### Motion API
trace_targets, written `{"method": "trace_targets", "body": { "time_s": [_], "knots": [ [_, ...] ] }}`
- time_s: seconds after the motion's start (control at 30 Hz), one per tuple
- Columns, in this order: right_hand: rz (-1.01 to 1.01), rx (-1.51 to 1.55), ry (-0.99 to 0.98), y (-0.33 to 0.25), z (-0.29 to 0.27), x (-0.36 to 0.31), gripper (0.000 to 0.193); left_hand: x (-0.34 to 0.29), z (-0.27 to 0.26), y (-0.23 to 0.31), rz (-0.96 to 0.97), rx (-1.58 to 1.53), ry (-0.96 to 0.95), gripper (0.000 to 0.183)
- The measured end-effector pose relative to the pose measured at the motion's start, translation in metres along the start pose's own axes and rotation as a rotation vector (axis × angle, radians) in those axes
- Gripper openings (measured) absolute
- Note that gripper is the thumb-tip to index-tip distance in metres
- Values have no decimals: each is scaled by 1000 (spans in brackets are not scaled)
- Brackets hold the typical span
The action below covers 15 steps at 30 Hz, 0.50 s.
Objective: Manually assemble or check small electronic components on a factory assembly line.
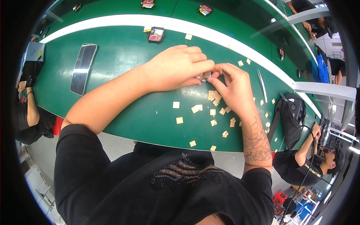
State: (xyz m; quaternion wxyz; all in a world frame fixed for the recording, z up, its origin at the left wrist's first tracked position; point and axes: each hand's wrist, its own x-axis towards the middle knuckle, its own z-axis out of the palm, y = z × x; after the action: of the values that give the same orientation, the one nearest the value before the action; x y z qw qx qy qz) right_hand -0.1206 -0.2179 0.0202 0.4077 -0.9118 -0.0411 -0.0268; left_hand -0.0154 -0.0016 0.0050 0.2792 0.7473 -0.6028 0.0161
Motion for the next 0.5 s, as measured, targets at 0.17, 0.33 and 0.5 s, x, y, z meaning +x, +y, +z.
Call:
{"method": "trace_targets", "body": {
  "time_s": [0.17,0.33,0.5],
  "knots": [
    [221,8,-51,-10,-2,1,22,0,1,1,3,-17,28,40],
    [102,-28,11,-10,3,-4,21,1,5,1,-3,-31,44,42],
    [-5,-163,63,-12,8,-2,15,0,5,2,-10,-32,65,44]
  ]
}}
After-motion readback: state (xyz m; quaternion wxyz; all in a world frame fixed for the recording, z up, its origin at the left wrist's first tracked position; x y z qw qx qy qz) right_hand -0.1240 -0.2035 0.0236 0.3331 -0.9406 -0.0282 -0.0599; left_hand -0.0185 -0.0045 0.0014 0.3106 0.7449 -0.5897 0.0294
